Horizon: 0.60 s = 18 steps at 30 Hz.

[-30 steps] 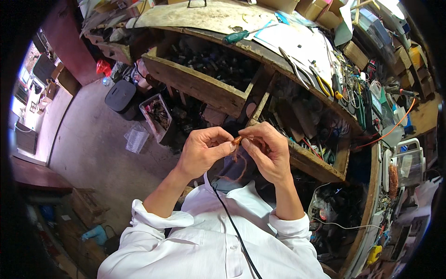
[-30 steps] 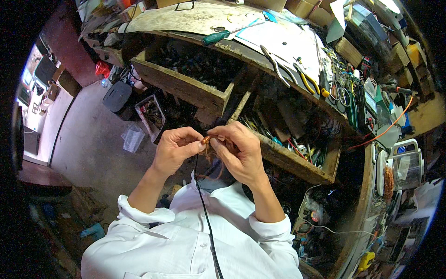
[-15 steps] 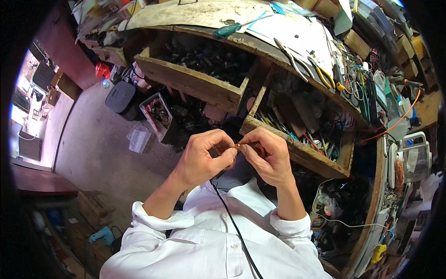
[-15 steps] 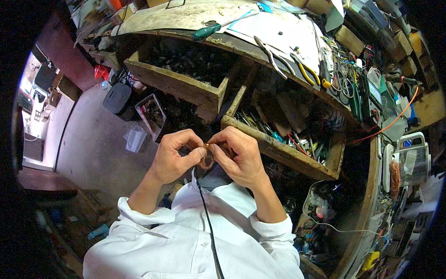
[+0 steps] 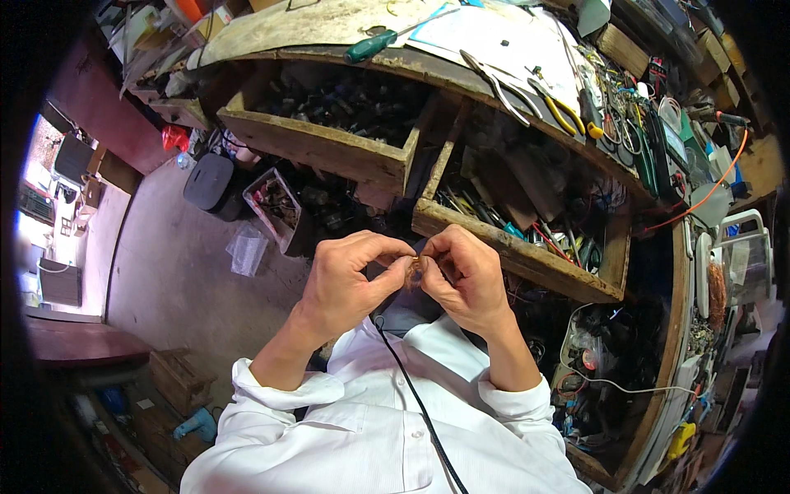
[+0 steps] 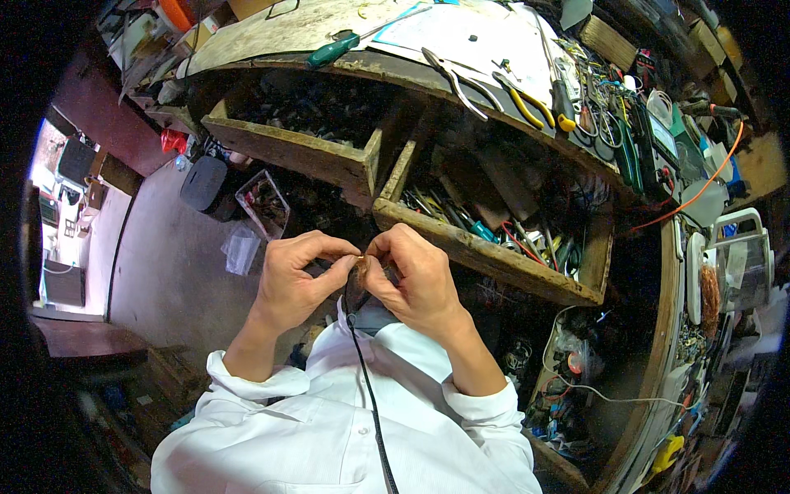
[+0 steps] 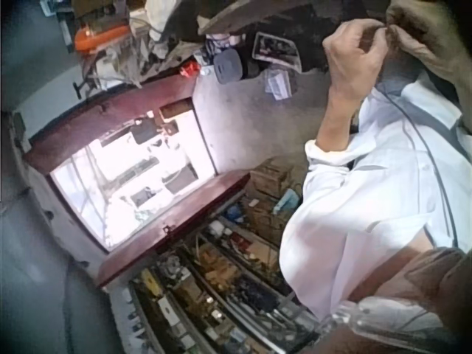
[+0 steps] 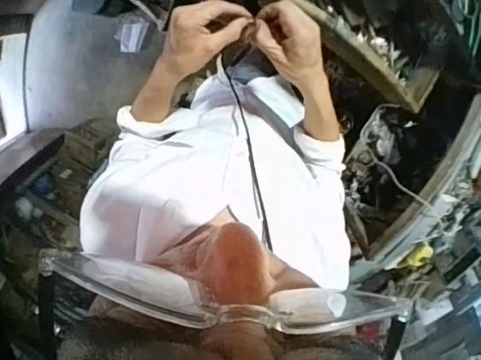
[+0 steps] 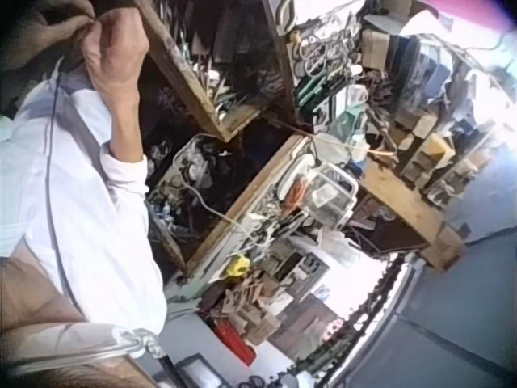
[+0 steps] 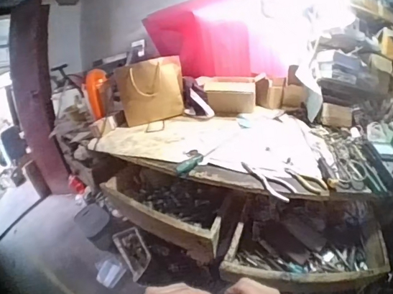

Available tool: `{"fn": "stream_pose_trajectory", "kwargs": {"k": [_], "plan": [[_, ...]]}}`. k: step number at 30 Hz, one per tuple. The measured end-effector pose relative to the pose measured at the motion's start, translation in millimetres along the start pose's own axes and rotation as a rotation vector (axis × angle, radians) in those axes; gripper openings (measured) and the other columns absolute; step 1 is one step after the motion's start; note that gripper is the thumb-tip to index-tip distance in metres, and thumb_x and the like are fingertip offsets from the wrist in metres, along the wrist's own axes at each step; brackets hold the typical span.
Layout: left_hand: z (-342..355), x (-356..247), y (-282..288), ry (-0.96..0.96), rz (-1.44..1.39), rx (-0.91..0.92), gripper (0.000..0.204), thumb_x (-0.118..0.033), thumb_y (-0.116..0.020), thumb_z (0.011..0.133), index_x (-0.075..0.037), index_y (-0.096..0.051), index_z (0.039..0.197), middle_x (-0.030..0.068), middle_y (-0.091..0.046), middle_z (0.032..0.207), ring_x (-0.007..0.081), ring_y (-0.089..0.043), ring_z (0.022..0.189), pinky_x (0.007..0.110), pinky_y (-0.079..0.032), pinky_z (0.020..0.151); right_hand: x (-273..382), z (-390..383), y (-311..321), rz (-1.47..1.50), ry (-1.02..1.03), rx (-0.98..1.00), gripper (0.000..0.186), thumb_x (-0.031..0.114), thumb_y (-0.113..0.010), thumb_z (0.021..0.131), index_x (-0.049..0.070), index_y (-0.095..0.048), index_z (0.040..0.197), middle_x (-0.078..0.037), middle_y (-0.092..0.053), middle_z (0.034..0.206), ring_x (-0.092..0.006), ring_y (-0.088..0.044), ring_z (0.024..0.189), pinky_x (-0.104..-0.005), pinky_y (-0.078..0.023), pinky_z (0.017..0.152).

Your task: The person works at a cluttered workbench, using pliers and a screwdriver to strip, twist, and crimp a small copper wire. They repeatedly adjust the wire ends and inspect the connection while handling the tools.

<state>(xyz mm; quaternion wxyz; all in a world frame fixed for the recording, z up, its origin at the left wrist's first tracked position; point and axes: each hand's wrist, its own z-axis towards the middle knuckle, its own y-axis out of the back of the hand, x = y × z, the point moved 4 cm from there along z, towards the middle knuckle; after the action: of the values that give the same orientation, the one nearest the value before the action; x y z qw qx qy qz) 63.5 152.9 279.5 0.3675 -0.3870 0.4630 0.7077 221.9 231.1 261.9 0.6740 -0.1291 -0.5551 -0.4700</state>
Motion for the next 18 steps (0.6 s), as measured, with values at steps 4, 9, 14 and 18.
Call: {"fn": "stream_pose_trajectory", "kwargs": {"k": [4, 9, 14, 18], "plan": [[-0.5, 4.0, -0.8, 0.081, -0.089, -0.025, 0.012, 0.000, -0.073, 0.084, 0.004, -0.074, 0.096, 0.0106, -0.076, 0.086, 0.0127, -0.072, 0.077, 0.024, -0.057, 0.069, 0.1, -1.1, 3.0, -0.043, -0.018, -0.024, 0.015, 0.005, -0.072, 0.086, -0.001, -0.060, 0.093, -0.010, -0.058, 0.079, -0.0187, -0.056, 0.063, -0.0307, -0.045, 0.055], [-3.7, 15.2, -1.5, 0.131, -0.206, -0.041, 0.011, -0.001, -0.072, 0.087, 0.002, -0.075, 0.098, 0.0076, -0.076, 0.087, 0.0105, -0.071, 0.078, 0.024, -0.058, 0.071, -0.5, -3.7, 3.3, 0.051, -0.140, -0.056, 0.014, 0.005, -0.072, 0.086, -0.001, -0.061, 0.092, -0.008, -0.060, 0.081, -0.0142, -0.059, 0.065, -0.0291, -0.045, 0.055], [-5.8, 20.3, 2.5, 0.266, -0.317, 0.003, 0.011, 0.000, -0.072, 0.089, 0.003, -0.075, 0.100, 0.0079, -0.076, 0.088, 0.0111, -0.072, 0.080, 0.023, -0.059, 0.074, 11.3, 4.5, -0.4, 0.023, 0.068, -0.040, 0.015, 0.002, -0.073, 0.087, -0.003, -0.067, 0.099, -0.009, -0.065, 0.085, -0.0145, -0.062, 0.065, -0.0283, -0.047, 0.055], [-6.2, 21.1, 1.9, 0.274, -0.415, 0.021, 0.014, 0.000, -0.072, 0.091, 0.004, -0.073, 0.104, 0.0086, -0.075, 0.090, 0.0116, -0.072, 0.081, 0.023, -0.058, 0.074, 5.6, 6.2, -3.1, -0.002, 0.115, -0.047, 0.012, 0.001, -0.074, 0.086, -0.001, -0.070, 0.098, -0.010, -0.067, 0.086, -0.0180, -0.063, 0.065, -0.0280, -0.046, 0.054]]}}
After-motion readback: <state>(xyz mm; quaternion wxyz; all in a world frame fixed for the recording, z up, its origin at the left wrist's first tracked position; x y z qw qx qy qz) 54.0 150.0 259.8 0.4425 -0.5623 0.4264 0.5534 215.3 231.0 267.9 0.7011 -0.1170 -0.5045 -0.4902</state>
